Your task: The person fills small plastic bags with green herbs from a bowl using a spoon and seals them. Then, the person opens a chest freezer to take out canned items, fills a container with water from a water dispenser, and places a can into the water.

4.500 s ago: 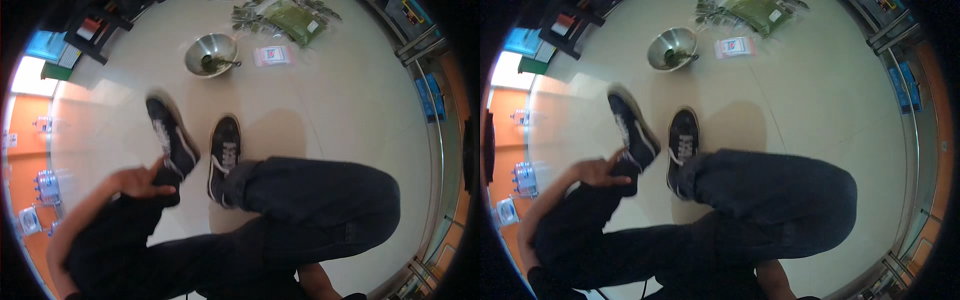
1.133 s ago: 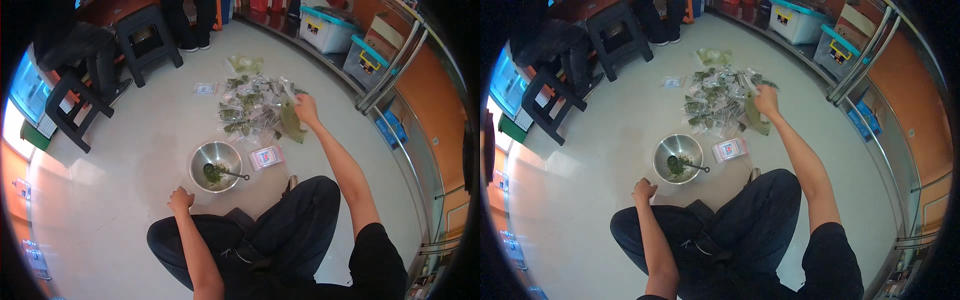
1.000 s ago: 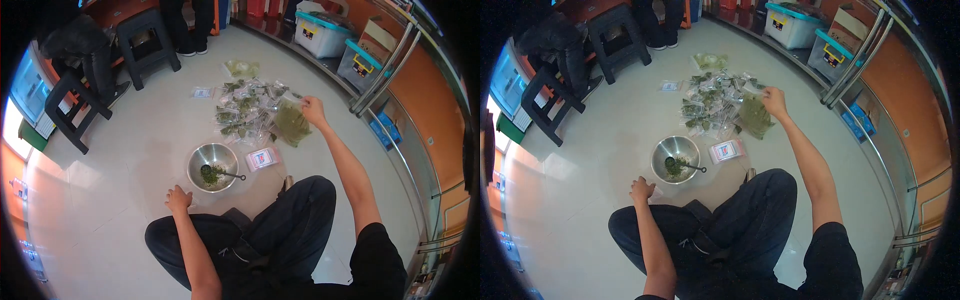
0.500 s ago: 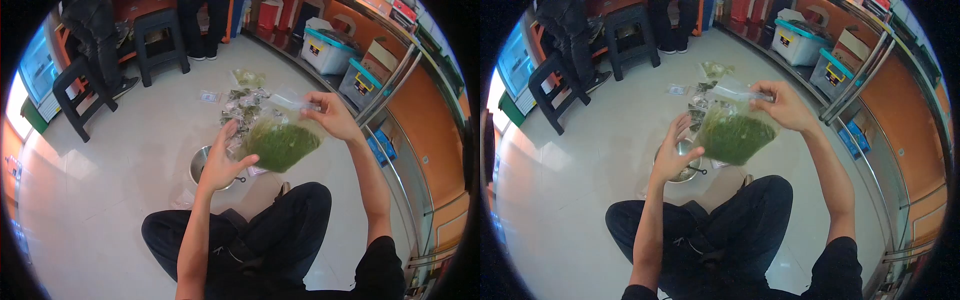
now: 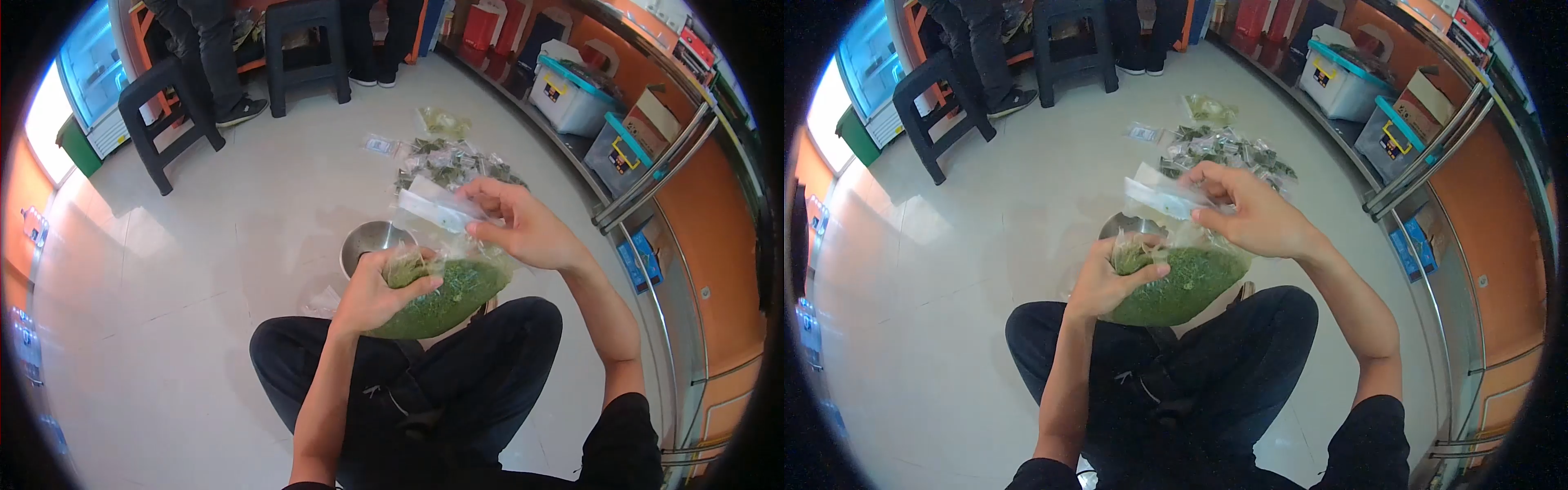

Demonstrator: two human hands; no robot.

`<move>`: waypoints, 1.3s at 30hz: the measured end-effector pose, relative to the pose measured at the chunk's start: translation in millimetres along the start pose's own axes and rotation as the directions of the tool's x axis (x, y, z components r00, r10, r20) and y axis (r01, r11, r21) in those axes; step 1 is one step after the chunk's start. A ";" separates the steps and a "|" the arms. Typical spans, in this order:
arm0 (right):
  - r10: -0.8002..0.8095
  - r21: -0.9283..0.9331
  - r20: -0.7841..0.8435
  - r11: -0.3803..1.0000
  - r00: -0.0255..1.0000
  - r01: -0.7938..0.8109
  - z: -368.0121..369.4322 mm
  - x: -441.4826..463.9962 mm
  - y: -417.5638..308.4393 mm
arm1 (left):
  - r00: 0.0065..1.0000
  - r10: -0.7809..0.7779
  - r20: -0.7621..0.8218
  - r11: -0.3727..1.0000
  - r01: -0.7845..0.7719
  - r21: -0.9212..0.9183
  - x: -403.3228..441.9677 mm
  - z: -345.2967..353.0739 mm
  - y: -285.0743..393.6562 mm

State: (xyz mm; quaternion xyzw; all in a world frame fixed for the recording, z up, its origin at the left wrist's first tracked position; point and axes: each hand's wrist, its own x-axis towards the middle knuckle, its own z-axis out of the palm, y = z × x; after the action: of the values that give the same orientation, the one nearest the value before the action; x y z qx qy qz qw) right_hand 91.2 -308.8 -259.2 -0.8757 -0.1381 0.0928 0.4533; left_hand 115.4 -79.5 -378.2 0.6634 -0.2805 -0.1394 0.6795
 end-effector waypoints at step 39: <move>-0.097 -0.621 0.444 0.684 0.891 0.384 68.8 -56.5 52.1 | 0.984 -0.032 -0.176 0.916 0.100 0.390 -75.9 72.3 -23.7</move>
State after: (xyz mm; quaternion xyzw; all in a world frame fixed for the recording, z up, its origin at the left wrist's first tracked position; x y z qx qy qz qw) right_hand 26.3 -303.1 -339.1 -0.9193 -0.3627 0.1383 0.0648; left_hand 17.7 -98.3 -419.0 0.8057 -0.2228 -0.0467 0.5468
